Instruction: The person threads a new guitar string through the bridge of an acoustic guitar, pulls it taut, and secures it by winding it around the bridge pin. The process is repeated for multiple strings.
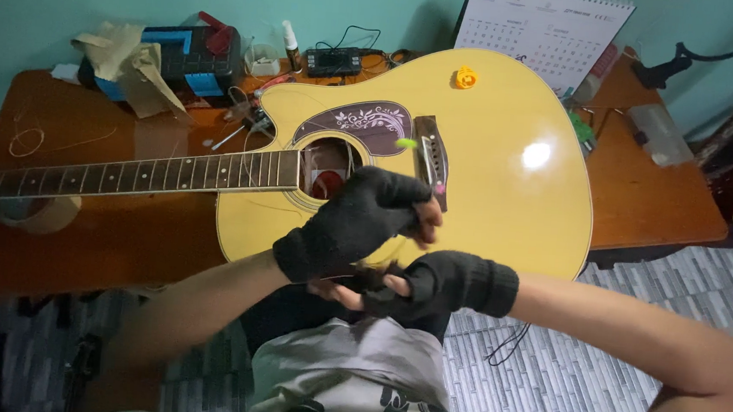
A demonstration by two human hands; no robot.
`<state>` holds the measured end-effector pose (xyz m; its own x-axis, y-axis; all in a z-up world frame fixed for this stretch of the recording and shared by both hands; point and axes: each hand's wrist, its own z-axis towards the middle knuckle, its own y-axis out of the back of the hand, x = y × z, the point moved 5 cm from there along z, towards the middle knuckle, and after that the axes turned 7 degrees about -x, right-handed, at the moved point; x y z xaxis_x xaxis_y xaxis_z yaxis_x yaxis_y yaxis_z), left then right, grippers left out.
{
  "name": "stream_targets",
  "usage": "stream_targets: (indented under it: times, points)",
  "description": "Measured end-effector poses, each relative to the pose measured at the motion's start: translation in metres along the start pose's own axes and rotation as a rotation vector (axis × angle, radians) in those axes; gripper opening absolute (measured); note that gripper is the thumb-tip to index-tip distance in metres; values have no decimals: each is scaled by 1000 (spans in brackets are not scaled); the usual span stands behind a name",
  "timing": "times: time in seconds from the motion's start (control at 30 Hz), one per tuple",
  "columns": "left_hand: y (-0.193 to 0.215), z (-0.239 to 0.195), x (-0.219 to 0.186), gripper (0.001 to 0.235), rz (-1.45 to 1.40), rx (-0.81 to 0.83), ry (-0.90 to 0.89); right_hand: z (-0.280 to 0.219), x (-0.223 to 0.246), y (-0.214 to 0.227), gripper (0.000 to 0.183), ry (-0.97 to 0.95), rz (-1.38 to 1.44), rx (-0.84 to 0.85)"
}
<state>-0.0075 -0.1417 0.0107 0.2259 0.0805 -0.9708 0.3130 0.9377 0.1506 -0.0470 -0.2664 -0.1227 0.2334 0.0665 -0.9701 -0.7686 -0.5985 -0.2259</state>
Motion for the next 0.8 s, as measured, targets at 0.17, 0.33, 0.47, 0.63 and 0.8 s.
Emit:
stream_targets:
  times: [0.17,0.33,0.47,0.63,0.8]
  points:
    - [2,-14,32,20,-247,-127,-40,-30,33,38,21,417,-2310,562]
    - [-9,-32,25,25,-180,-63,-158,-84,-126,-12,40,2268,-1864,836]
    - [-13,-31,22,24,-55,-34,-232,-94,-160,-41,42,3122,-2420,-143]
    - [-19,-23,40,21,-163,-2,-224,-93,-161,-67,46,2741,-2800,-91]
    - [-14,-23,26,23,129,-29,-305,-93,-157,-72,44,2672,-2816,-97]
